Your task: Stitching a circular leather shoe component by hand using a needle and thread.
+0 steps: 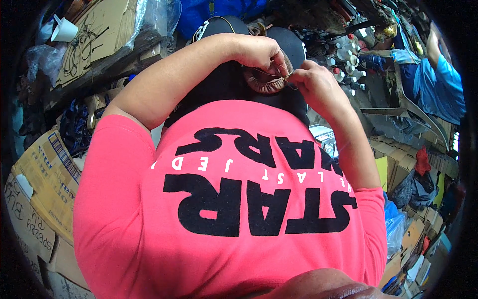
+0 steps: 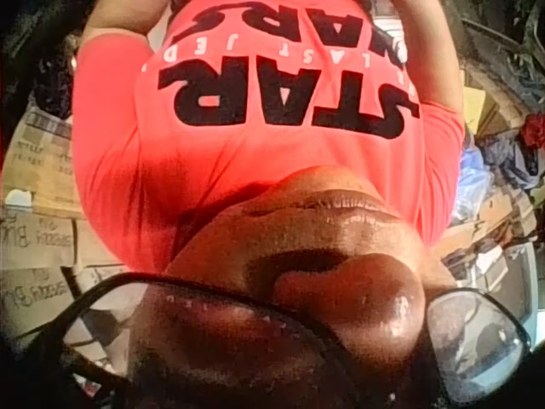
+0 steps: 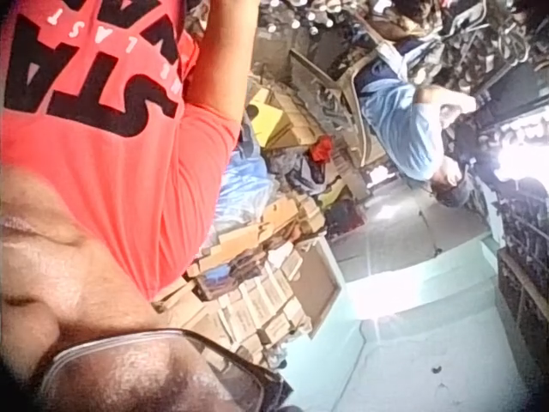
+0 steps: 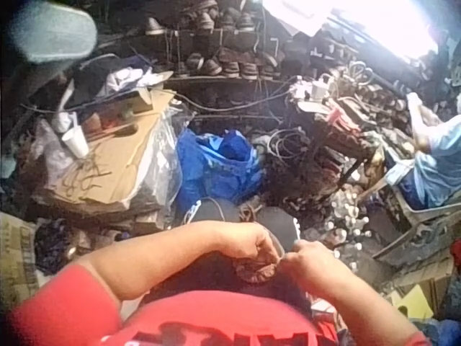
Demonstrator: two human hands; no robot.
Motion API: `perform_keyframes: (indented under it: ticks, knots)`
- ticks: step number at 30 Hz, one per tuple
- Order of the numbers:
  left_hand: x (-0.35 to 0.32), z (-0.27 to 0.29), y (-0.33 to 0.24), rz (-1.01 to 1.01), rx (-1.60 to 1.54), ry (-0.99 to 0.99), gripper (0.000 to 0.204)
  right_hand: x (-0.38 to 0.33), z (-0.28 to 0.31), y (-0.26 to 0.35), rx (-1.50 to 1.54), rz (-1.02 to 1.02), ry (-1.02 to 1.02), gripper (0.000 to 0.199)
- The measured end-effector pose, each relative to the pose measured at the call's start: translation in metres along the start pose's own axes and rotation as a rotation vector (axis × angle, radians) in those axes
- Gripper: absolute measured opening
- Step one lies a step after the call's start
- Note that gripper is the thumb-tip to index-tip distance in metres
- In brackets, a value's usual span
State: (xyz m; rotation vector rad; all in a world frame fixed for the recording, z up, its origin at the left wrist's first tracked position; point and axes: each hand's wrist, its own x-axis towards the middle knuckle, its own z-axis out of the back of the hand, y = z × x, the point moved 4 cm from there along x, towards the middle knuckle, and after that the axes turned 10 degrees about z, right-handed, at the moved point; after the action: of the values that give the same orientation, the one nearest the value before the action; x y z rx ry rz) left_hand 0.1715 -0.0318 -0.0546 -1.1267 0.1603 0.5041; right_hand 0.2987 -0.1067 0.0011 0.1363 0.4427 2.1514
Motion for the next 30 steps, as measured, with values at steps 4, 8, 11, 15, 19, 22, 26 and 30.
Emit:
perform_keyframes:
  ticks: [4, 8, 11, 15, 19, 22, 26, 30]
  knots:
    - [0.015, -0.001, 0.012, -0.136, 0.004, -0.103, 0.022, 0.007, -0.005, -0.012, 0.105, 0.019, 0.037, 0.013]
    - [0.019, 0.000, 0.014, -0.086, 0.044, -0.238, 0.016, 0.010, -0.019, -0.016, 0.293, -0.080, -0.029, 0.011]
    - [0.008, 0.001, 0.008, -0.110, 0.089, -0.406, 0.016, 0.002, -0.026, -0.027, 0.489, -0.226, -0.069, 0.013]
    - [-0.041, 0.002, -0.002, -0.103, 0.115, -0.742, 0.027, -0.020, -0.030, -0.061, 1.177, -0.452, -0.203, 0.033]
    - [-0.087, 0.002, 0.012, 0.187, 0.285, -0.487, 0.026, -0.033, -0.028, -0.054, 1.256, -0.457, 0.159, 0.031]
    - [-0.107, 0.020, 0.037, 0.175, 0.291, -0.863, 0.017, -0.034, -0.030, -0.047, 1.175, -0.382, 0.357, 0.024]
    - [-0.101, 0.027, 0.025, 0.092, -0.133, -1.020, 0.020, -0.029, -0.034, -0.099, 0.798, -0.456, -0.266, 0.015]
    - [-0.065, 0.015, 0.003, -0.223, -0.962, -0.793, 0.037, -0.015, -0.046, -0.095, 1.397, -0.422, -1.009, 0.031]
